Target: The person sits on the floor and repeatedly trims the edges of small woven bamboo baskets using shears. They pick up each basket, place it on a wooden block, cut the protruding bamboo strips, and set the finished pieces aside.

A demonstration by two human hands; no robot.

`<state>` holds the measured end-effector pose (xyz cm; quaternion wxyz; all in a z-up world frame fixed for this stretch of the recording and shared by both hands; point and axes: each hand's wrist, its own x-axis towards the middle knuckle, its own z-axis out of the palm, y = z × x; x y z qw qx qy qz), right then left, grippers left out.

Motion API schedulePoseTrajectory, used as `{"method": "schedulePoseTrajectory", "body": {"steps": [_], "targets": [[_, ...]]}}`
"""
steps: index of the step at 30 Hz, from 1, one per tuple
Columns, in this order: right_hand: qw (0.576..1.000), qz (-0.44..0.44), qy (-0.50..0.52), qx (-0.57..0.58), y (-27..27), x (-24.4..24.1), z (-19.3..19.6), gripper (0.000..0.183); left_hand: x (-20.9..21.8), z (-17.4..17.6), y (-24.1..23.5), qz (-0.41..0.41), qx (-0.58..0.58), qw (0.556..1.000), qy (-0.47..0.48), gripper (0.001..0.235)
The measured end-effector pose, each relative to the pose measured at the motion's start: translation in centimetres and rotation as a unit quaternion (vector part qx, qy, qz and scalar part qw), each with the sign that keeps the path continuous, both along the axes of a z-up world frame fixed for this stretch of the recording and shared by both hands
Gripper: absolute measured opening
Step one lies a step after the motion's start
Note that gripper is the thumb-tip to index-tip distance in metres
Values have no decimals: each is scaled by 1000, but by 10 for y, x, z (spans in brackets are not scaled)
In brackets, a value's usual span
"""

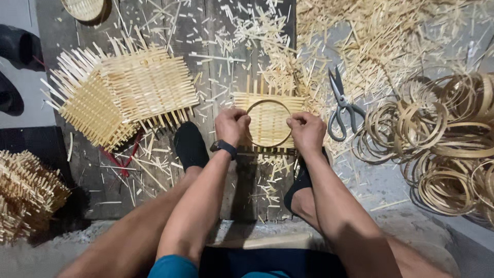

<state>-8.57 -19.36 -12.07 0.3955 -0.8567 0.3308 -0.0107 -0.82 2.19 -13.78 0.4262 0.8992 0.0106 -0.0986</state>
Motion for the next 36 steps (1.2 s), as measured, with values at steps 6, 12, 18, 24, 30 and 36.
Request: {"method": "schedulePoseTrajectory", "body": {"steps": [6,12,18,24,30,36], "targets": [[1000,-22,-8,14,2,-2,-6,19,5,-6,-2,9,36,999,31,20],[1000,-12,12,23,0,1,-5,18,17,-2,2,12,27,993,118,18],[1000,3,22,22,-7,-2,-13,17,22,-9,1,5,44,990,135,19],[998,2,48,38,-11,1,-15,17,32,-13,4,6,50,983,177,21],[996,49,52,57,-23,-3,-32,18,22,-61,16,-4,-19,982,186,18],[971,50,181,150,-41,21,-8,25,41,-61,27,-67,-124,962,232,20]]}}
